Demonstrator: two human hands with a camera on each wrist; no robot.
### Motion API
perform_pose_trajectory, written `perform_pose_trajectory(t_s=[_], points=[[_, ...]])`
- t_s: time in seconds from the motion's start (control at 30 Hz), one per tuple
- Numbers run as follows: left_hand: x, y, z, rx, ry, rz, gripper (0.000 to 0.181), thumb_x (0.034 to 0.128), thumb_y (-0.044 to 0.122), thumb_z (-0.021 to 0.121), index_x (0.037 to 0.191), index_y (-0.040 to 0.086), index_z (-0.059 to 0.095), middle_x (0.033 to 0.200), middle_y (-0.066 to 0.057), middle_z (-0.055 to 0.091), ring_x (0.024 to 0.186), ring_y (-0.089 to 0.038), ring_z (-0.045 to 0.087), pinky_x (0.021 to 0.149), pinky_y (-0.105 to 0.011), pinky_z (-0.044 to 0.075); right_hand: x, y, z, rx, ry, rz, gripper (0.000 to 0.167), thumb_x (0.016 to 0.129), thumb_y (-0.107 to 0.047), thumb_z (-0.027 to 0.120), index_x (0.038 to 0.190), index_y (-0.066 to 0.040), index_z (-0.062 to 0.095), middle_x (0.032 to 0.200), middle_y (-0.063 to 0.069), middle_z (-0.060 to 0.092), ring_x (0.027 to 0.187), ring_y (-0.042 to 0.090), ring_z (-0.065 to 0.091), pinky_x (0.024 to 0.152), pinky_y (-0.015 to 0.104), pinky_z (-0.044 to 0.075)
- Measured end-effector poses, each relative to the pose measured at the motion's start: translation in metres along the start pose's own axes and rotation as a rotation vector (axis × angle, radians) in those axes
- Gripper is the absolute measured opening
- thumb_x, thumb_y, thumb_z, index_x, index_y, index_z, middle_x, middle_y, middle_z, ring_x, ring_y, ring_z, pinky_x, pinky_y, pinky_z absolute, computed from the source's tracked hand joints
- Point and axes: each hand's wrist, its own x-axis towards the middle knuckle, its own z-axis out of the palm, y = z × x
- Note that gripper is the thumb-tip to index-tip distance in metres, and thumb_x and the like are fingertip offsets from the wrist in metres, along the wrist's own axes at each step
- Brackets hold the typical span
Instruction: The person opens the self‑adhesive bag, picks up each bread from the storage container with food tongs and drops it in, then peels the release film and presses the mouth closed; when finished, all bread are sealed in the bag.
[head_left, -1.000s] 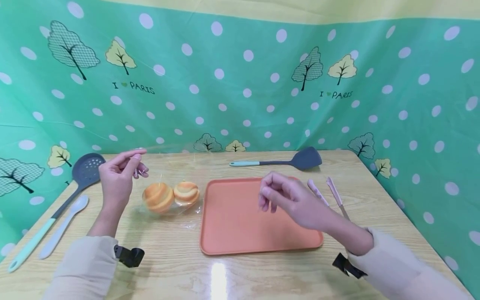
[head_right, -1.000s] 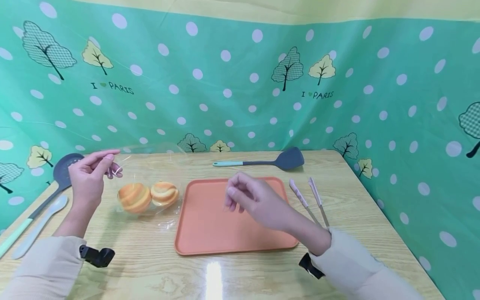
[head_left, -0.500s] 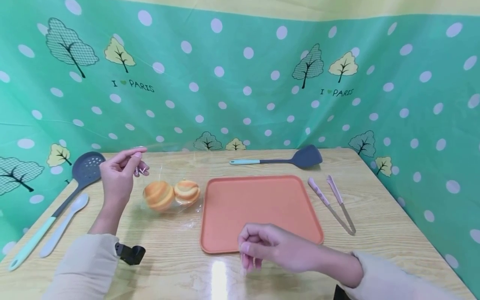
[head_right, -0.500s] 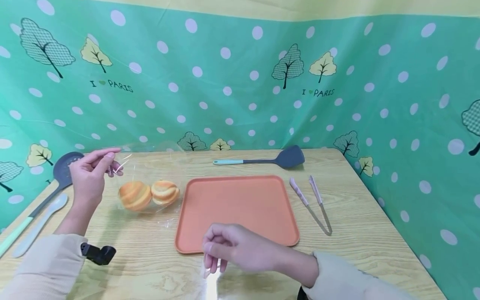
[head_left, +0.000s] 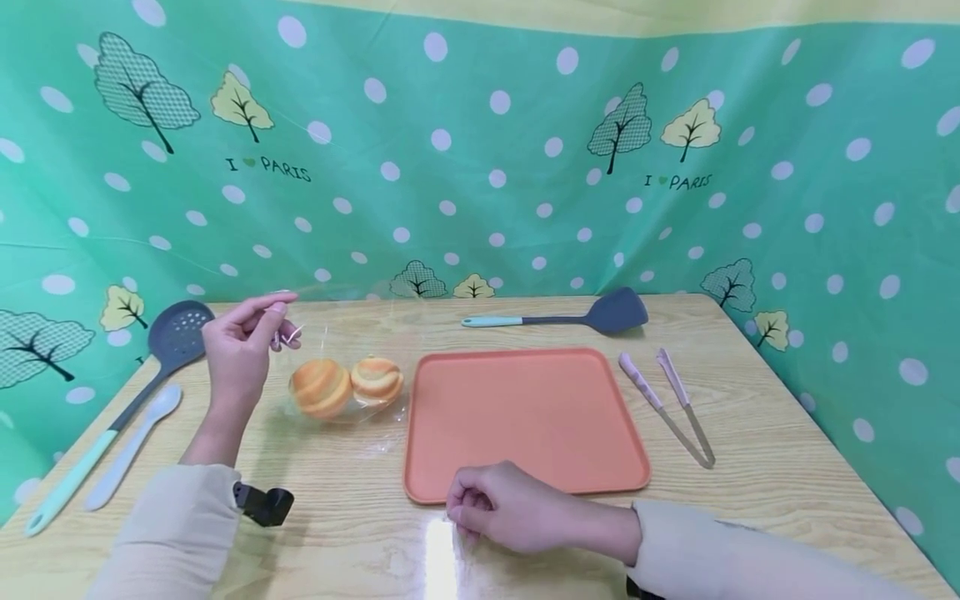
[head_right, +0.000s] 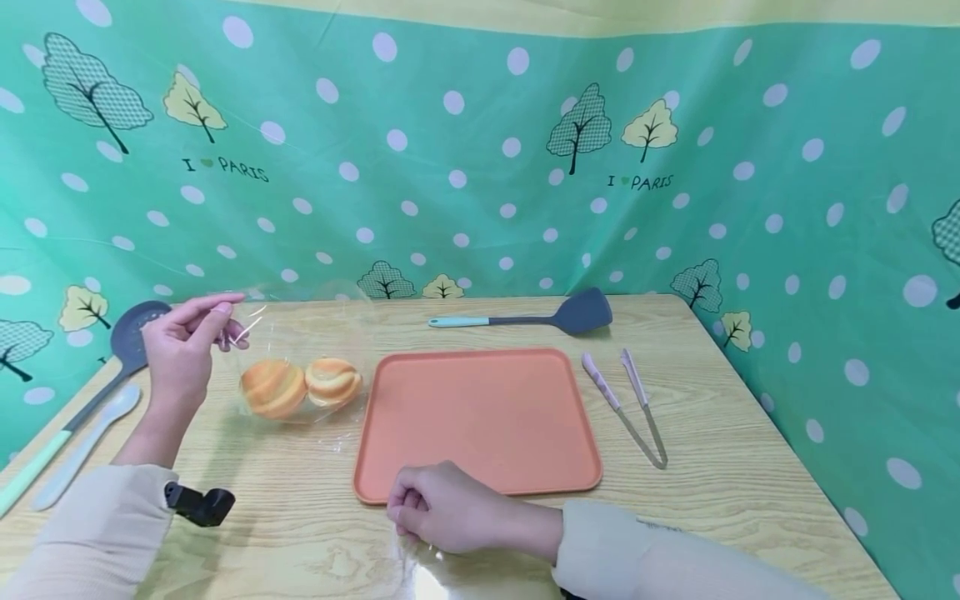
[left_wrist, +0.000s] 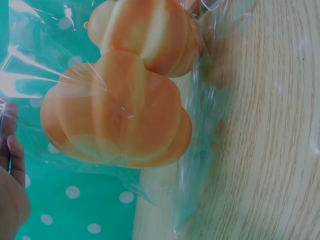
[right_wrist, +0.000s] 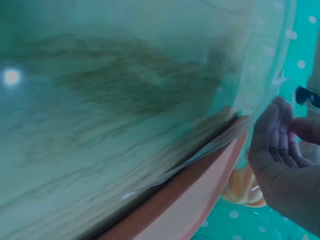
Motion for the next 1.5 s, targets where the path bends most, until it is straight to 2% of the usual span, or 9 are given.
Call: perform_pose_trajectory(t_s=[0.33,0.63,0.77,0.9,1.0,1.1,1.17,1.37,1.5], points=[[0.0,-0.001,0.0,0.014,0.004,-0.004,0.016,0.0975,-0.001,0.064,0.103,-0.013,0.073,0.061,-0.005,0.068,0.05,-0.01,0.063,0.047,-0.016,0.045,0.015,0.006,0.005,-0.311,-0.012,-0.005,0.012,0.092,-0.002,0.073,0.086,-0.011,0.077,0.074,-0.016,0.065,0.069,-0.007,0.057,0.069,0.013,0.051],[0.0,-0.001,0.0,0.026,0.001,-0.004,0.016,0.0976,-0.001,0.064,0.103,-0.013,0.073,0.061,-0.005,0.068,0.05,-0.01,0.063,0.047,-0.017,0.045,0.008,0.009,0.011,-0.702,-0.034,-0.156,0.016,0.087,-0.008,0.077,0.099,-0.017,0.081,0.071,-0.017,0.052,0.066,-0.007,0.042,0.068,0.009,0.038],[0.0,0.0,0.001,0.032,0.0,-0.003,0.016,0.0976,-0.001,0.064,0.103,-0.012,0.074,0.061,-0.005,0.068,0.05,-0.01,0.063,0.047,-0.017,0.045,0.006,0.007,0.011,-0.841,-0.035,-0.193,0.012,0.082,-0.01,0.079,0.081,-0.02,0.073,0.067,-0.015,0.044,0.062,-0.005,0.035,0.058,0.012,0.033],[0.0,-0.001,0.001,0.021,-0.005,-0.003,0.016,0.0976,-0.001,0.064,0.104,-0.013,0.073,0.062,-0.005,0.069,0.05,-0.01,0.063,0.047,-0.017,0.045,0.004,0.005,0.009,-0.916,-0.043,-0.198,0.024,0.08,-0.016,0.08,0.07,-0.02,0.058,0.065,-0.014,0.037,0.059,-0.002,0.032,0.054,0.016,0.03],[0.0,-0.001,0.001,0.011,-0.011,-0.007,0.016,0.0977,-0.001,0.064,0.104,-0.013,0.073,0.063,-0.005,0.069,0.05,-0.011,0.063,0.047,-0.017,0.045,0.004,0.003,0.002,-0.875,-0.071,-0.179,0.004,0.088,-0.022,0.078,0.088,-0.021,0.074,0.069,-0.015,0.045,0.062,-0.004,0.037,0.058,0.015,0.035],[0.0,-0.001,0.0,0.009,-0.014,-0.015,0.016,0.098,-0.001,0.064,0.105,-0.012,0.074,0.063,-0.005,0.069,0.051,-0.011,0.063,0.047,-0.016,0.045,0.009,-0.003,-0.009,-0.767,-0.07,-0.157,0.02,0.095,-0.028,0.074,0.112,-0.019,0.078,0.075,-0.017,0.052,0.066,-0.004,0.044,0.066,0.015,0.041],[0.0,0.0,-0.001,0.008,-0.015,-0.02,0.016,0.0981,-0.001,0.064,0.105,-0.011,0.074,0.064,-0.006,0.069,0.051,-0.01,0.064,0.048,-0.017,0.046,0.014,-0.005,-0.018,-0.674,-0.042,-0.161,0.019,0.097,-0.026,0.072,0.113,-0.017,0.078,0.079,-0.017,0.055,0.07,-0.003,0.049,0.071,0.016,0.043],[-0.001,0.0,-0.004,0.014,-0.023,-0.022,0.017,0.0984,-0.001,0.063,0.109,-0.011,0.073,0.064,-0.005,0.069,0.052,-0.009,0.065,0.049,-0.017,0.046,0.033,-0.008,-0.041,-0.408,0.148,-0.162,0.015,0.096,-0.015,0.073,0.109,-0.009,0.077,0.086,-0.012,0.065,0.076,0.002,0.058,0.072,0.024,0.053],[-0.002,-0.001,-0.005,0.015,-0.025,-0.029,0.018,0.0989,0.0,0.063,0.111,-0.01,0.073,0.065,-0.004,0.07,0.053,-0.009,0.066,0.049,-0.017,0.046,0.049,-0.01,-0.049,-0.304,0.319,-0.127,0.016,0.095,-0.015,0.074,0.11,-0.009,0.076,0.086,-0.009,0.067,0.079,0.006,0.061,0.07,0.025,0.055]])
